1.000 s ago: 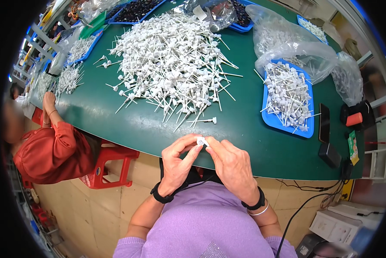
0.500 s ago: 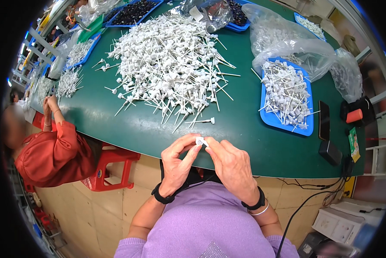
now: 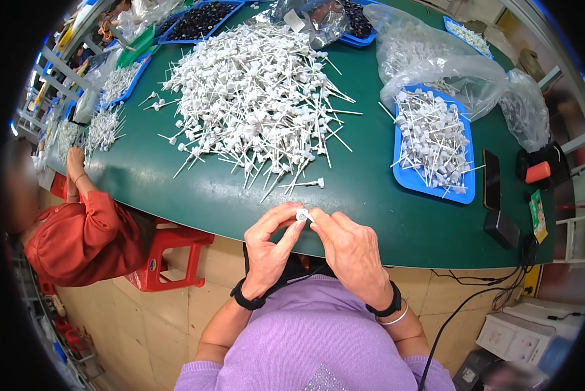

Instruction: Assembling small white plastic components by hand at a workstation.

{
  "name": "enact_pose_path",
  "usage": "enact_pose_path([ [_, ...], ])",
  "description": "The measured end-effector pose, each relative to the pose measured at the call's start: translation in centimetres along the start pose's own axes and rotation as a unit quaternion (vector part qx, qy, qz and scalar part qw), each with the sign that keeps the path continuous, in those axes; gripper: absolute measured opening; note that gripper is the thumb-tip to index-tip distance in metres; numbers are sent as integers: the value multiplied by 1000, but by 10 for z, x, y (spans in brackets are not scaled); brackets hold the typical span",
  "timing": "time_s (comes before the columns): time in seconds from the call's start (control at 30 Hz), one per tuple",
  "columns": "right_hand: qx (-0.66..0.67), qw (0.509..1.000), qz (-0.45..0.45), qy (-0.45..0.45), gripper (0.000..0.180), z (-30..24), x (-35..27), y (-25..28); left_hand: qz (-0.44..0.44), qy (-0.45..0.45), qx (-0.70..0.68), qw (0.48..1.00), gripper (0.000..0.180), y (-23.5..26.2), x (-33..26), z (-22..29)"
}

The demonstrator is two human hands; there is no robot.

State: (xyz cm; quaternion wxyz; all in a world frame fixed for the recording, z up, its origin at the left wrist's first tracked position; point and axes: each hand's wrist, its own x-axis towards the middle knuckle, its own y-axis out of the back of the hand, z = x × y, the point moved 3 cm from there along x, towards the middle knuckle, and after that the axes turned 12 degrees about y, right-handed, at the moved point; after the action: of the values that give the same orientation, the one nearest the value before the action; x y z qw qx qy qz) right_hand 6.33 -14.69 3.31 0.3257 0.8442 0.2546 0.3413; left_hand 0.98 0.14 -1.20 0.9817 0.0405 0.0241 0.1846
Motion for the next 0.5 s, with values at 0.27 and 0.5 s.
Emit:
enact_pose_path([
  [0.27,128,992,11,5,9,14,0,-2,-34,93,-46,994,26,1,-2,-1],
  [0.5,211,977,1,-30,14,16,2,-3,-36,105,-87,990,28,0,-2,-2],
])
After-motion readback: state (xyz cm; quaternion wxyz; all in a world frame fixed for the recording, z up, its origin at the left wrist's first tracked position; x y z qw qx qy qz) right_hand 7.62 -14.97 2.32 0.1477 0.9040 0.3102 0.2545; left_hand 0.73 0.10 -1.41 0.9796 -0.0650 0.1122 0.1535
